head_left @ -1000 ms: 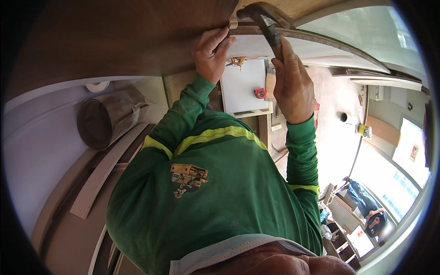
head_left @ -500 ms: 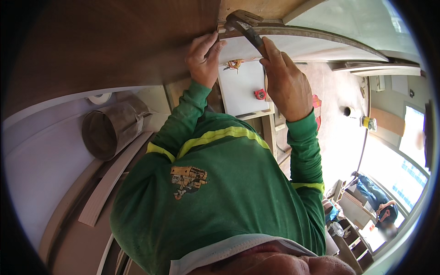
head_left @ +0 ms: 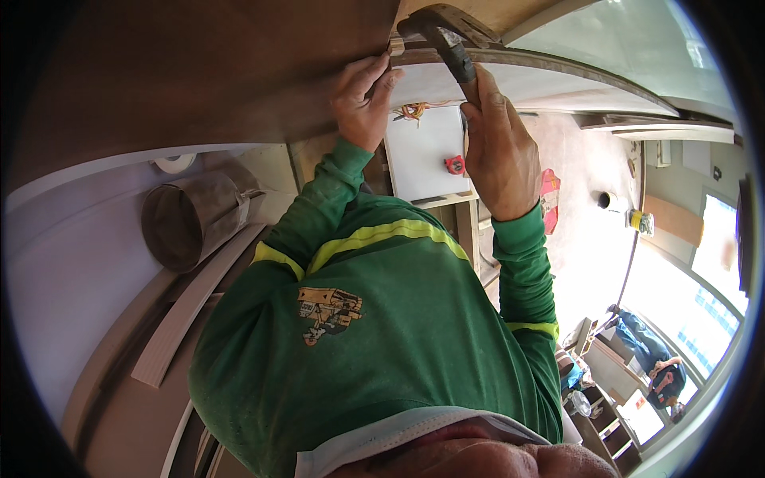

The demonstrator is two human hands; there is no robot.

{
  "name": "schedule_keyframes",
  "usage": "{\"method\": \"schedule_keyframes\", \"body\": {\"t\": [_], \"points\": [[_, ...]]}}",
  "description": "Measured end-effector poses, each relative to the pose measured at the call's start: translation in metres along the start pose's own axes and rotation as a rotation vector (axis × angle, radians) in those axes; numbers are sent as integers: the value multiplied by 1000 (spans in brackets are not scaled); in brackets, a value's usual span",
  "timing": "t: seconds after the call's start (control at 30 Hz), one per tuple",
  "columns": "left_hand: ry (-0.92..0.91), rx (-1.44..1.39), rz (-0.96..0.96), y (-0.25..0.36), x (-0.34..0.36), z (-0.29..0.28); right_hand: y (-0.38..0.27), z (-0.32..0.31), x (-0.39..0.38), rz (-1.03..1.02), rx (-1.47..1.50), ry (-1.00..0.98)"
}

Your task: The person installs a wooden trim piece along the top edge of a cabinet. They use a hammer to tap small wooden blocks into place to secure the trim, repeatedly adjusting the trim and tapping the blocks.

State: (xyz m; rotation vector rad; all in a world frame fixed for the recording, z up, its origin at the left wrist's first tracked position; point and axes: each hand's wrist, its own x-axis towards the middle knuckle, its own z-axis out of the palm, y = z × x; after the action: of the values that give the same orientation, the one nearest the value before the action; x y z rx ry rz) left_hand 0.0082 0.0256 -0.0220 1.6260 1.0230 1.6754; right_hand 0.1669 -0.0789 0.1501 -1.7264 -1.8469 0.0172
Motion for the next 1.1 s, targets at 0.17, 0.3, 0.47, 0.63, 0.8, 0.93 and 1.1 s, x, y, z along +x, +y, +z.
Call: {"method": "schedule_keyframes", "body": {"t": [0.17,0.3,0.47,0.63,0.8,0.93,1.1], "points": [[-6,-50,-8,10,4,-1,6,9,0,20,-102,-135],[-1,78,33,7,4,-6,2,3,-3,19,-61,-42],[-18,146,74,21,9,-9,-3,8,-7,22,-48,19],[-54,239,108,25,14,-15,2,9,-2,16,-80,-122],[-105,269,147,28,17,-21,1,19,-12,11,-17,19],[-145,322,200,27,19,-25,2,22,-10,40,-34,-75],[-223,323,166,29,22,-31,-7,20,-15,38,35,52]]}}
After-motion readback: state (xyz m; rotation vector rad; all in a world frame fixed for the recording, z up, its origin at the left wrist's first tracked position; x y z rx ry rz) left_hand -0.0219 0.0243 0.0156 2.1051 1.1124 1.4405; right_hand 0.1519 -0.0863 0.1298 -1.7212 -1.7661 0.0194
